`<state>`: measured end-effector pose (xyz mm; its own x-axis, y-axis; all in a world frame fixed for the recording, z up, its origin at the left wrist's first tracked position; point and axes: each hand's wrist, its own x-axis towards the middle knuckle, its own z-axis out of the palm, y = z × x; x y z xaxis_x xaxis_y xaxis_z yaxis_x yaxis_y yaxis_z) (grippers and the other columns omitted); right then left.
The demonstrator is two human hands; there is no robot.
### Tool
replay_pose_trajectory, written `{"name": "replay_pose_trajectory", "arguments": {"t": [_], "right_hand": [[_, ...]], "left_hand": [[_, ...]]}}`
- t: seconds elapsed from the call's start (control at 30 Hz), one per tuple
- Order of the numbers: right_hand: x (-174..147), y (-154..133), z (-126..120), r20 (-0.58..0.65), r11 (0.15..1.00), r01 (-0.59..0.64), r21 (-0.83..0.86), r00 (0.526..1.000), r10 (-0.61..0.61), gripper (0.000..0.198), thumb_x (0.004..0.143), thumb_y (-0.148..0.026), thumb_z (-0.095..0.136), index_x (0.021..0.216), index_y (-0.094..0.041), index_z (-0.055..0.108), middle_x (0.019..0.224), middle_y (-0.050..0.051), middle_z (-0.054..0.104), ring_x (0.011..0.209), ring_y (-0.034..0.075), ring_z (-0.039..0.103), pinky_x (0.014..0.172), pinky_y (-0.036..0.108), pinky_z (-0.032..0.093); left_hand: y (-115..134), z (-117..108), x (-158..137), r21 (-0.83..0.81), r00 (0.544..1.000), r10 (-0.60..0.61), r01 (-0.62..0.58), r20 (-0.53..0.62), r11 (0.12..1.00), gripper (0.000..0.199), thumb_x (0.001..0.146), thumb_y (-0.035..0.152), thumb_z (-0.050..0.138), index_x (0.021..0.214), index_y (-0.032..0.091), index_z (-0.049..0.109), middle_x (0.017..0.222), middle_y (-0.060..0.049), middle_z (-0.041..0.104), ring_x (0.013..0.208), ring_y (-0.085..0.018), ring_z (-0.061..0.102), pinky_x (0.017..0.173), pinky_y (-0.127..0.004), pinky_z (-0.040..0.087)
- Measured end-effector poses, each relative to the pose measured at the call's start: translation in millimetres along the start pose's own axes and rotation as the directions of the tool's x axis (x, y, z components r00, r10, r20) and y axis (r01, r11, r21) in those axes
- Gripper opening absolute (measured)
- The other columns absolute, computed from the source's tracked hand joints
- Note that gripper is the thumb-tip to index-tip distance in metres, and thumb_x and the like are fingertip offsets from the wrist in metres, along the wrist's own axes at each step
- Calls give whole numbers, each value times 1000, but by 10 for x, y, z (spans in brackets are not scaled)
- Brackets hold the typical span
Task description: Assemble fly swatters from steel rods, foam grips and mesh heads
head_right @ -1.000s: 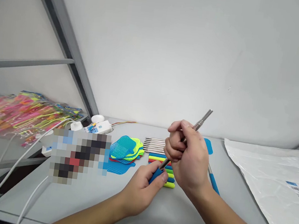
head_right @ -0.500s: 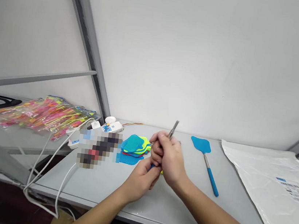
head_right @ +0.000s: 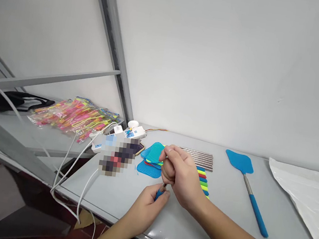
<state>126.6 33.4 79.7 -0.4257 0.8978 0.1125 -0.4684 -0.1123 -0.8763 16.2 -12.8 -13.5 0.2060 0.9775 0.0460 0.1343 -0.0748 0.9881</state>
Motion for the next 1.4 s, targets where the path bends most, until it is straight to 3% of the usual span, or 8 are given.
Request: {"name": "replay_pose_trajectory", "arguments": {"t": [0.23,0.37,0.53,0.67,0.93,1.2,1.4], "right_hand": [[14,7,105,89,989,101,-110,992,-92,30,94,-38,48,74,-18,58,44,-10,25,41,6,20,42,22,18],[114,37,64,37,977,135,-163,991,-131,35,96,-43,43,75,-19,58,44,-9,26,40,7,21,40,23,20],[103,100,43,77,954,181,-240,983,-167,42,97,-47,40,73,-19,59,43,-8,27,41,8,23,42,24,22],[51,130,60,108,954,158,-257,985,-134,41,96,-47,42,70,-19,57,43,-8,28,41,8,23,43,25,22],[114,287,-17,86,959,119,-256,991,-100,41,95,-46,44,64,-20,51,41,-8,27,41,8,21,43,25,19],[115,369,-59,58,952,117,-282,993,-105,41,94,-47,46,64,-20,51,41,-8,28,40,8,22,43,25,20],[97,357,-40,118,949,106,-298,990,-74,39,94,-47,46,67,-19,54,46,-8,25,44,8,21,45,25,21]], "left_hand": [[22,113,159,-126,993,-20,5,-119,992,32,86,27,49,61,20,31,60,6,24,59,-9,22,50,-25,17],[77,144,290,-196,987,-38,7,-155,981,26,85,25,48,63,18,37,61,5,28,60,-10,23,51,-24,19],[101,120,272,-236,992,-14,-16,-123,972,23,84,29,55,67,14,51,61,3,40,61,-10,33,54,-23,27],[77,71,171,-239,997,0,-19,-79,971,24,88,34,53,82,13,61,67,1,52,65,-13,43,60,-24,34],[62,37,169,-247,998,15,-29,-56,969,26,92,23,45,107,15,64,100,-5,67,97,-22,56,80,-28,43],[48,35,188,-272,998,24,-39,-58,962,26,88,16,46,106,14,65,103,-7,68,99,-24,57,82,-29,45],[73,23,184,-272,997,15,-34,-72,962,19,87,20,47,96,15,63,95,-4,65,90,-20,55,79,-28,42]]}}
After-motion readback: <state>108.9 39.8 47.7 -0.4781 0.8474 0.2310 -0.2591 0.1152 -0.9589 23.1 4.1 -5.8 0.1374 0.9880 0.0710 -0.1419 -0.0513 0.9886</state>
